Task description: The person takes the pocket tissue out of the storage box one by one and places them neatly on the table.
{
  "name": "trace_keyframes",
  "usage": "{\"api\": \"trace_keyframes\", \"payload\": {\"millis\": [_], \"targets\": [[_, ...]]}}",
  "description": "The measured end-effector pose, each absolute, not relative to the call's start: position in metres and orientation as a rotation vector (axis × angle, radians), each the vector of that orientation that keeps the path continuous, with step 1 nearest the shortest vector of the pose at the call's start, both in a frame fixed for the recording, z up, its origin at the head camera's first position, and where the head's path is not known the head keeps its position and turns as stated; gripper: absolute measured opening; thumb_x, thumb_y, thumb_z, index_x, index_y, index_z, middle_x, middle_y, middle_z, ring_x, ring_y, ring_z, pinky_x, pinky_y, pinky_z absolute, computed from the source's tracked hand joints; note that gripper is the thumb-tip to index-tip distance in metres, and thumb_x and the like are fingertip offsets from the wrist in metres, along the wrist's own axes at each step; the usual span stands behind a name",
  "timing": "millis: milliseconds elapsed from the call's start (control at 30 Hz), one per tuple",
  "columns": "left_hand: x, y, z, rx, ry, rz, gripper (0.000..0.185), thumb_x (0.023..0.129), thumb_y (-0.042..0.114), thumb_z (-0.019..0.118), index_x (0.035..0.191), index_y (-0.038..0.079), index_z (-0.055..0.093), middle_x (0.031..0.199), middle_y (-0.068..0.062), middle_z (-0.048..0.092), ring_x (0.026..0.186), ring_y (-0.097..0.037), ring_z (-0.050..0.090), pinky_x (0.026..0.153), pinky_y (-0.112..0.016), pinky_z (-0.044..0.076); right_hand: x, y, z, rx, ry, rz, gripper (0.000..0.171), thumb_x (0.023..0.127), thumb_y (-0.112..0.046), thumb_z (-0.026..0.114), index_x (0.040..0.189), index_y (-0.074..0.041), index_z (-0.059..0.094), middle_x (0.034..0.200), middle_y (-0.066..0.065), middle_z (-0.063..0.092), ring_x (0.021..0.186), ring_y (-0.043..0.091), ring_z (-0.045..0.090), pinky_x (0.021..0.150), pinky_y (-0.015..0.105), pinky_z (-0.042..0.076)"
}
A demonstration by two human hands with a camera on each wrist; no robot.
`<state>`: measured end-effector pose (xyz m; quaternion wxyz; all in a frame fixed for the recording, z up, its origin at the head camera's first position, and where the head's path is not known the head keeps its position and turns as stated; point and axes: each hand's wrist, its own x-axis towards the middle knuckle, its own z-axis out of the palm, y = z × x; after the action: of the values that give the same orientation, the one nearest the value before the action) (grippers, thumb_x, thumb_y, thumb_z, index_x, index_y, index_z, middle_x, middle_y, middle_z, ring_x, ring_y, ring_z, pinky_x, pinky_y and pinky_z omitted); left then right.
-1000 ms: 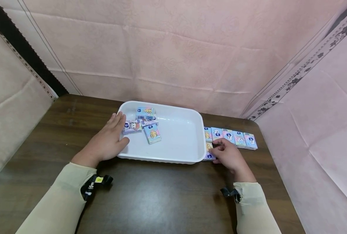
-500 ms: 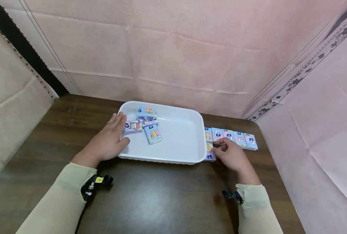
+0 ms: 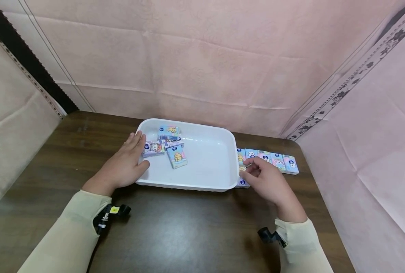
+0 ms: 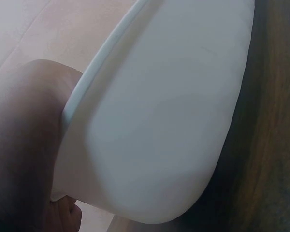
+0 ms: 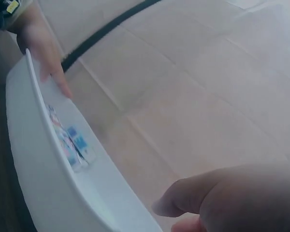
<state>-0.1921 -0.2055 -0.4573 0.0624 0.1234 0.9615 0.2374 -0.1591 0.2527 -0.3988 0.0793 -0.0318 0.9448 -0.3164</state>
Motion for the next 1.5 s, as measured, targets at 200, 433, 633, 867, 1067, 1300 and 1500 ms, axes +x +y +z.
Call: {"api": "trace_keyframes", "payload": {"millis": [200, 433, 633, 867, 1067, 1300, 1500], "targets": [[-0.192, -0.207, -0.459, 0.375, 2.907, 0.722, 0.090, 0.114, 0.043, 0.053, 0.181, 0.010, 0.002, 0.191, -0.009, -0.009, 0.178, -0.037, -0.011, 0.139, -0.072, 0.012, -0.163, 0.236, -0.392, -0.183, 2.844, -0.957, 0.039, 0.105, -0.039, 0.080, 0.136, -0.016, 0.072, 0.116, 0.006, 0.076, 0.096, 0.026, 0.065, 0.072, 0.036, 0.058], [-0.192, -0.211, -0.457, 0.369, 2.904, 0.722, 0.090, 0.114, 0.042, 0.053, 0.181, 0.009, 0.001, 0.191, -0.009, -0.010, 0.178, -0.038, -0.012, 0.139, -0.072, 0.012, -0.177, 0.211, -0.384, -0.237, 2.775, -0.962, 0.036, 0.103, -0.042, 0.082, 0.134, -0.027, 0.072, 0.119, 0.000, 0.075, 0.105, 0.027, 0.067, 0.079, 0.037, 0.061], [-0.192, -0.212, -0.457, 0.363, 2.903, 0.729, 0.091, 0.114, 0.043, 0.054, 0.181, 0.010, 0.002, 0.191, -0.008, -0.009, 0.178, -0.037, -0.012, 0.139, -0.073, 0.012, -0.194, 0.195, -0.388, -0.356, 2.671, -1.012, 0.037, 0.103, -0.040, 0.081, 0.134, -0.021, 0.073, 0.114, 0.001, 0.074, 0.097, 0.028, 0.070, 0.078, 0.039, 0.060], [-0.191, -0.211, -0.456, 0.402, 2.910, 0.722, 0.089, 0.114, 0.039, 0.053, 0.180, 0.006, 0.005, 0.191, -0.012, -0.007, 0.178, -0.042, -0.008, 0.140, -0.070, 0.013, -0.212, 0.175, -0.395, -0.351, 2.571, -0.998, 0.042, 0.103, -0.039, 0.082, 0.137, -0.018, 0.073, 0.114, 0.004, 0.073, 0.088, 0.027, 0.075, 0.075, 0.039, 0.062], [-0.191, -0.209, -0.454, 0.399, 2.899, 0.718, 0.089, 0.114, 0.041, 0.053, 0.181, 0.007, 0.004, 0.191, -0.010, -0.009, 0.177, -0.041, -0.009, 0.140, -0.071, 0.013, -0.225, 0.158, -0.401, -0.371, 2.482, -1.027, 0.044, 0.102, -0.036, 0.085, 0.139, -0.016, 0.072, 0.116, 0.006, 0.072, 0.092, 0.027, 0.076, 0.080, 0.038, 0.067], [-0.191, -0.207, -0.455, 0.394, 2.897, 0.716, 0.089, 0.114, 0.042, 0.052, 0.181, 0.009, 0.003, 0.191, -0.009, -0.009, 0.178, -0.041, -0.009, 0.140, -0.071, 0.013, -0.236, 0.140, -0.407, -0.357, 2.431, -1.019, 0.047, 0.101, -0.037, 0.085, 0.141, -0.018, 0.070, 0.120, 0.006, 0.071, 0.095, 0.033, 0.076, 0.088, 0.046, 0.068], [-0.191, -0.206, -0.457, 0.391, 2.910, 0.724, 0.090, 0.113, 0.042, 0.054, 0.181, 0.009, 0.005, 0.192, -0.008, -0.008, 0.178, -0.040, -0.007, 0.139, -0.072, 0.014, -0.245, 0.128, -0.409, -0.338, 2.429, -1.001, 0.049, 0.101, -0.037, 0.085, 0.143, -0.018, 0.069, 0.123, 0.006, 0.070, 0.104, 0.033, 0.074, 0.090, 0.046, 0.069]]}}
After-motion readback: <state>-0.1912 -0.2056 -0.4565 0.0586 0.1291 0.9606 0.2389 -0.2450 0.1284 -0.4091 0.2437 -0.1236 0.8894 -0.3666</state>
